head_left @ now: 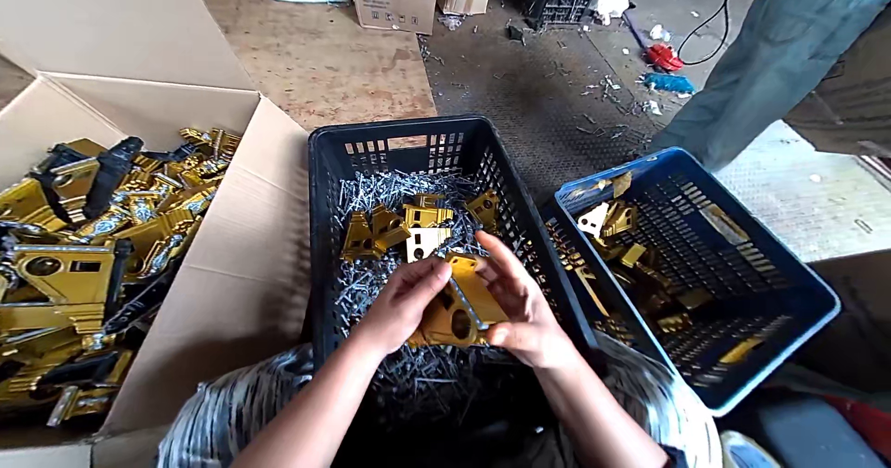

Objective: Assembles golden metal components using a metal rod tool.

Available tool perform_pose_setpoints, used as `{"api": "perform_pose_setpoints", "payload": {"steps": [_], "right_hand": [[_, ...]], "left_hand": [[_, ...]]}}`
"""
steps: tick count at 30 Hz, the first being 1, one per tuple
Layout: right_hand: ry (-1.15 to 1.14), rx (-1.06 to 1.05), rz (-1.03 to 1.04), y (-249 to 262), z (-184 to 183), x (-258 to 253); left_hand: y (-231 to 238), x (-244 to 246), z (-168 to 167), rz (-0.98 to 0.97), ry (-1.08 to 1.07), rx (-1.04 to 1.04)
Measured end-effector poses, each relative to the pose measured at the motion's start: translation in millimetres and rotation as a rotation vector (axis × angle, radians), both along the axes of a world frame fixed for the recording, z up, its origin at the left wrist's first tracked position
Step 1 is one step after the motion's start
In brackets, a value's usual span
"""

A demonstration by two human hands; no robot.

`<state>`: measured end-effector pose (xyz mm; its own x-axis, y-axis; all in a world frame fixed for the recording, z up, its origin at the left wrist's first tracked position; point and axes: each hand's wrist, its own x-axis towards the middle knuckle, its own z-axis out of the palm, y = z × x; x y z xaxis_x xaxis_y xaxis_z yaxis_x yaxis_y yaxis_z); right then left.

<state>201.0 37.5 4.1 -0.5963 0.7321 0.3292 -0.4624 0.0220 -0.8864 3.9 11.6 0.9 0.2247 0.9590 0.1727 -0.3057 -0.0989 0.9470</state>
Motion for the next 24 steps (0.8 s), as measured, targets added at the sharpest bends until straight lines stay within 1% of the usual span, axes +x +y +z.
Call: {"api": "perform_pose_setpoints", "payload": {"steps": [2, 3, 5, 6, 7, 8, 9, 10, 11, 14, 17, 19, 20, 22, 23, 24], "right_hand": [[-0.016, 0.026, -0.099, -1.6, -3.6, -3.6], [-0.089, 0.109, -0.197, -1.7, -6.1, -4.7], [-0.355, 0.405, -0.41, -1.0, -14.8, -4.0], [-0.493, 0.572, -0.497, -0.7, -18.9, -4.0], [-0.592, 0.719, -0.565, -0.8, -22.3, -5.4], [-0.648, 0.82, -0.603, -1.0, -25.1, -7.8], [-0.678, 0.854, -0.608, -1.6, -25.8, -10.5], [-0.697, 0.828, -0.581, -2.4, -24.6, -12.3], [-0.702, 0.755, -0.526, -2.6, -21.7, -12.6], [-0.621, 0.442, -0.346, 1.6, -12.4, -5.4], [-0.558, 0.286, -0.338, 1.7, -11.2, -1.0], [-0.477, 0.167, -0.358, 0.5, -11.6, -1.9], [-0.41, 0.036, -0.38, -1.0, -9.8, -3.8], [-0.241, -0.313, -0.419, -4.0, -1.8, -7.5], [-0.157, -0.458, -0.404, -3.9, 2.7, -8.3], [-0.104, -0.563, -0.37, -3.0, 6.0, -8.8]], "left_hand": [[1.2, -2.5, 3.8, 0.005, 0.111, -0.027], [2.2, -4.6, 7.2, 0.027, 0.207, -0.049], [3.5, -6.0, 6.1, 0.104, 0.385, -0.096], [4.2, -6.8, 3.8, 0.105, 0.426, -0.118], [3.6, -6.1, 1.9, 0.086, 0.424, -0.132], [1.9, -3.5, 0.9, 0.058, 0.397, -0.134], [0.2, -0.4, 0.0, 0.038, 0.39, -0.145], [-0.7, 2.0, -1.6, 0.028, 0.401, -0.157], [-1.2, 3.8, -2.9, 0.033, 0.404, -0.17], [-1.2, 0.4, -1.6, -0.013, 0.338, -0.17], [-1.8, 0.5, -1.4, -0.075, 0.306, -0.164], [-1.1, -0.2, 1.6, -0.1, 0.301, -0.193], [-0.4, -3.0, 5.2, -0.128, 0.262, -0.215], [-1.4, -10.3, 9.7, -0.241, 0.09, -0.244], [-2.7, -11.3, 9.9, -0.282, 0.035, -0.217], [-4.3, -8.7, 9.4, -0.267, 0.022, -0.192]]}}
